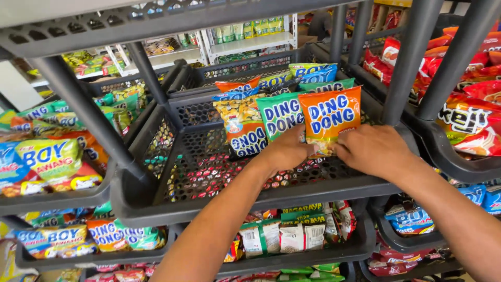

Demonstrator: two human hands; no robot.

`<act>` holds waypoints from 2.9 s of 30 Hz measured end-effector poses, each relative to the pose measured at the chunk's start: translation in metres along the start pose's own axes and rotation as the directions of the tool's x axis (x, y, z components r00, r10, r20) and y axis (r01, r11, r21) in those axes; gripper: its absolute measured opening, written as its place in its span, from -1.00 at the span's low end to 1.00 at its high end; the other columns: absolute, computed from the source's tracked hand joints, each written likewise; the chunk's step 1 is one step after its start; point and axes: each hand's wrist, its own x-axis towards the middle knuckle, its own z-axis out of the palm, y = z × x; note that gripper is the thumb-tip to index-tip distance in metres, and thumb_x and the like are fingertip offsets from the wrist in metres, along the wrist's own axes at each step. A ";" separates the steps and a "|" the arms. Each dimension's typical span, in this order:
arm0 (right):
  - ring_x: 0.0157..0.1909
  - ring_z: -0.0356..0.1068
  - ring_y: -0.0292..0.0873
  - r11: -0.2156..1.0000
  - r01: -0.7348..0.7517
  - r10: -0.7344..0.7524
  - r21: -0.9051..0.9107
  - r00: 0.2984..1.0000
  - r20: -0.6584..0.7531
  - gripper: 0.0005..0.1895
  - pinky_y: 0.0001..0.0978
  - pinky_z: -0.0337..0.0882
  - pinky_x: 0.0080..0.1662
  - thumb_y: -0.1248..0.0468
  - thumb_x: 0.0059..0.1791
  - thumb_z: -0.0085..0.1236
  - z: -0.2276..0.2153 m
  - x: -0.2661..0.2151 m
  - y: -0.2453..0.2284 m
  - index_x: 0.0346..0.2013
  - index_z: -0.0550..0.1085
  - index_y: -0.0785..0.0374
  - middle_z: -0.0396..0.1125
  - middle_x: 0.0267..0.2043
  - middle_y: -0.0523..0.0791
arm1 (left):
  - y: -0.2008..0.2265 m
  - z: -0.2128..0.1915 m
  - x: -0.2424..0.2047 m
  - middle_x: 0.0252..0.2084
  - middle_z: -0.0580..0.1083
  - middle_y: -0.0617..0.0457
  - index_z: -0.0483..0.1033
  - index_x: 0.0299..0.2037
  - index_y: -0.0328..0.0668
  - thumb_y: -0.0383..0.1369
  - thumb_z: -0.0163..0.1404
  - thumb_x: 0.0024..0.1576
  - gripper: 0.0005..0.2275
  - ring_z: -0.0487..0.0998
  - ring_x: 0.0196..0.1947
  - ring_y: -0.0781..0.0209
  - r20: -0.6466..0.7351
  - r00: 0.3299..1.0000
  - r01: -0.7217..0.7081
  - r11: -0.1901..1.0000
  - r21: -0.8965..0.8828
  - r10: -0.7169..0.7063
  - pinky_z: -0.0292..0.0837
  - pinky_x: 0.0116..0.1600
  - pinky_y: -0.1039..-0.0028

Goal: Stock and organize snack bags on display shelves while picking up scattered bags from the floor.

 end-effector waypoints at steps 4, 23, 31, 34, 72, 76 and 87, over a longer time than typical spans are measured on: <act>-0.28 0.53 0.09 0.999 0.017 -0.013 0.042 0.996 -0.087 -0.65 0.06 0.49 -0.16 -0.06 0.02 -0.01 -0.006 -0.011 -0.002 -0.31 0.62 0.05 0.51 -0.43 0.01 | -0.016 -0.002 -0.008 0.04 0.57 -0.19 0.40 0.18 -0.41 -0.32 0.13 0.15 -0.56 0.57 0.01 0.14 -0.038 0.971 -0.234 0.969 0.081 0.238 0.41 0.09 0.37; -0.48 0.40 -0.06 0.548 0.836 -0.451 0.027 0.322 -0.832 -0.88 -0.20 0.41 -0.38 0.33 -0.14 0.30 0.000 -0.085 -0.129 -0.46 0.49 0.27 0.39 -0.48 -0.09 | 0.025 -0.031 -0.279 -0.02 0.54 -0.14 0.52 -0.08 -0.34 -0.43 0.13 0.17 -0.82 0.59 0.02 -0.08 -0.419 0.762 -0.335 0.854 0.397 0.494 0.48 0.11 0.30; -0.53 0.36 -0.11 0.236 0.953 -0.472 0.189 0.282 -0.836 -0.88 -0.23 0.31 -0.46 0.34 -0.09 0.29 0.064 -0.109 -0.232 -0.47 0.49 0.23 0.36 -0.51 -0.13 | -0.155 0.007 -0.383 -0.16 0.59 -0.01 0.59 -0.14 -0.32 -0.43 0.12 0.15 -0.86 0.62 -0.14 0.16 -0.702 0.711 -0.003 0.999 0.053 0.039 0.51 -0.11 0.38; -0.53 0.35 -0.08 0.098 0.936 -0.460 0.337 0.343 -0.819 -0.86 -0.21 0.32 -0.45 0.35 -0.08 0.29 0.111 -0.128 -0.284 -0.48 0.48 0.24 0.34 -0.53 -0.11 | -0.301 0.050 -0.450 -0.25 0.62 0.04 0.63 -0.13 -0.32 -0.40 0.11 0.17 -0.84 0.62 -0.24 0.33 -0.787 0.580 0.032 0.972 -0.233 -0.208 0.50 -0.12 0.53; -0.28 0.56 -0.17 0.539 0.096 -0.799 0.837 0.375 0.471 -0.73 -0.31 0.49 -0.20 0.19 0.02 0.09 0.498 -0.238 -0.527 -0.06 0.56 0.23 0.57 -0.23 -0.03 | -0.478 0.252 -0.586 -0.21 0.60 -0.19 0.63 -0.13 -0.14 -0.17 0.06 0.15 -0.75 0.63 -0.15 -0.15 -0.437 0.088 0.655 0.382 -0.651 -0.895 0.51 -0.05 0.09; -0.22 0.55 -0.22 0.416 0.052 -0.872 0.908 0.305 0.382 -0.73 -0.34 0.48 -0.17 0.18 0.06 0.11 0.552 -0.253 -0.523 -0.07 0.53 0.30 0.54 -0.18 -0.03 | -0.465 0.249 -0.586 -0.16 0.60 -0.19 0.60 -0.06 -0.10 -0.18 0.03 0.17 -0.74 0.62 -0.11 -0.18 -0.340 0.071 0.649 0.302 -0.698 -0.938 0.50 -0.01 0.08; -0.28 0.51 -0.26 0.530 -0.082 -0.828 0.844 0.163 0.536 -0.75 -0.37 0.47 -0.22 0.23 0.05 0.07 0.557 -0.258 -0.534 -0.07 0.55 0.29 0.54 -0.28 -0.10 | -0.452 0.237 -0.583 -0.03 0.56 -0.27 0.45 0.08 -0.19 -0.21 -0.03 0.16 -0.66 0.55 -0.02 -0.31 -0.123 0.076 0.653 0.143 -0.744 -0.990 0.43 0.06 -0.06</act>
